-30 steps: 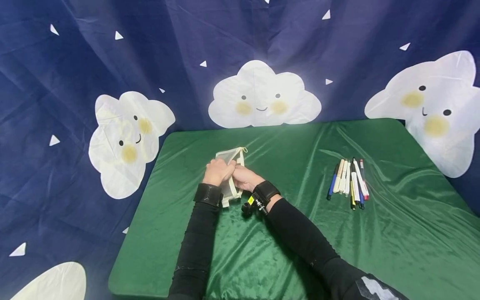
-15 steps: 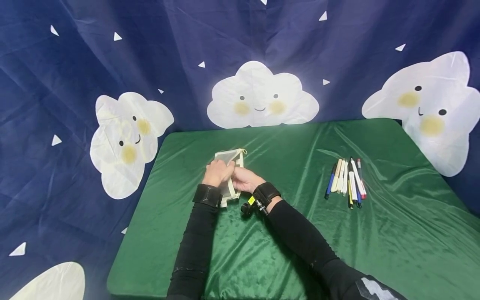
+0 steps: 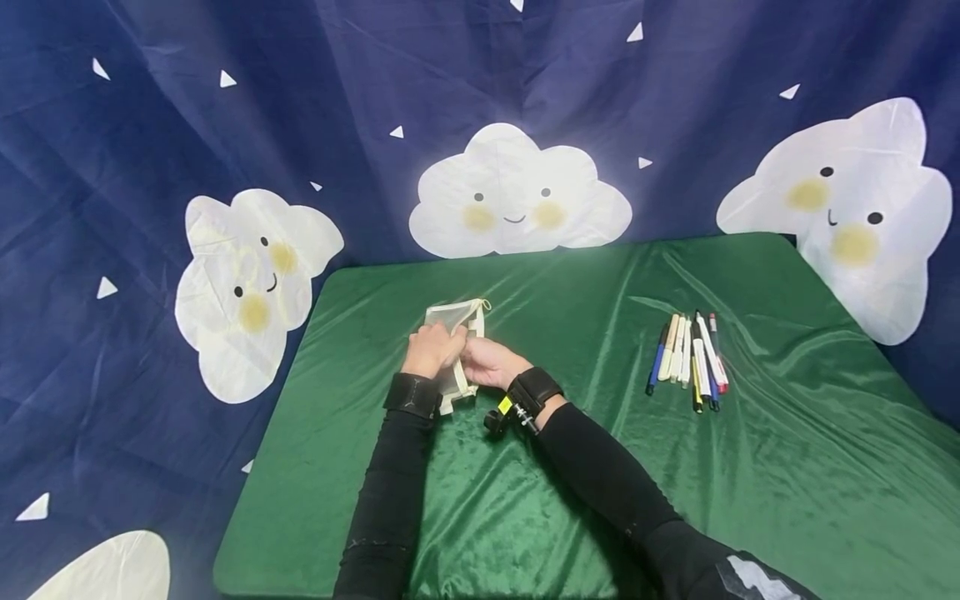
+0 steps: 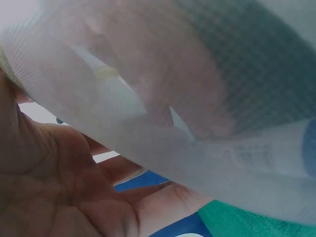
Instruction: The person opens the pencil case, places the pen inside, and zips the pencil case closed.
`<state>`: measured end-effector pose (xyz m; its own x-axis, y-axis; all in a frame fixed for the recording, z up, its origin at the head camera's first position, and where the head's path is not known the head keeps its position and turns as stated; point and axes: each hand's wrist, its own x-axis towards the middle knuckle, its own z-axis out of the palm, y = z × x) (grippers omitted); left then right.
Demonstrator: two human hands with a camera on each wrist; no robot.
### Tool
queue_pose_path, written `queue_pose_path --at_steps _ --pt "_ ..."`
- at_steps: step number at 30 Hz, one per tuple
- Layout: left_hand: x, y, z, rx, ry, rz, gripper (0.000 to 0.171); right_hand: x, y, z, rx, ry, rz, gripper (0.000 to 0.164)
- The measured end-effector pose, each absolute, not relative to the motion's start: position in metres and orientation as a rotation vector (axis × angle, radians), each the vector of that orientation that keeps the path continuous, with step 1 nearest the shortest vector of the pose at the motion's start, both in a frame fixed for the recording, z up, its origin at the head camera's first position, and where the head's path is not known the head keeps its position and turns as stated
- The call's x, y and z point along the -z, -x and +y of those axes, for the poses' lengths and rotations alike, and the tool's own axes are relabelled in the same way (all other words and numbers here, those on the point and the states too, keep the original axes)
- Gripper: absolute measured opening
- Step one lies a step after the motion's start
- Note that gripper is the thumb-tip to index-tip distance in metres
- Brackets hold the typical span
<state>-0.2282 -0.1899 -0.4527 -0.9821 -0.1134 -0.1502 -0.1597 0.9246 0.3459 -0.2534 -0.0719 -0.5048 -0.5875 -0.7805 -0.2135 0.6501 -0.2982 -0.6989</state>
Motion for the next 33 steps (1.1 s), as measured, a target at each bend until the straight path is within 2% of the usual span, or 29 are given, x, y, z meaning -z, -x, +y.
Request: queue_pose_path --at_steps 4,9,14,21,33 --pt "0.454 0.228 -0.189 -0.534 0.209 2.966 0.062 0.503 0.252 -0.068 1.937 0.198 1.04 0.035" --pt "0.456 0.227 -0.19 -0.527 0.228 2.976 0.064 0.494 0.25 -0.062 1.861 0.156 1.292 0.029" --pt "0.456 0.229 -0.191 -0.508 0.216 2.97 0.067 0.48 0.25 -0.052 1.737 0.227 1.584 0.024" --pt "0.458 0.232 -0.188 -0.499 0.205 2.971 0.067 0.459 0.253 -0.03 1.587 0.31 1.883 0.038" --pt "0.46 0.231 -0.187 -0.527 0.231 2.95 0.069 0.42 0.246 0.019 1.338 0.565 2.45 0.037"
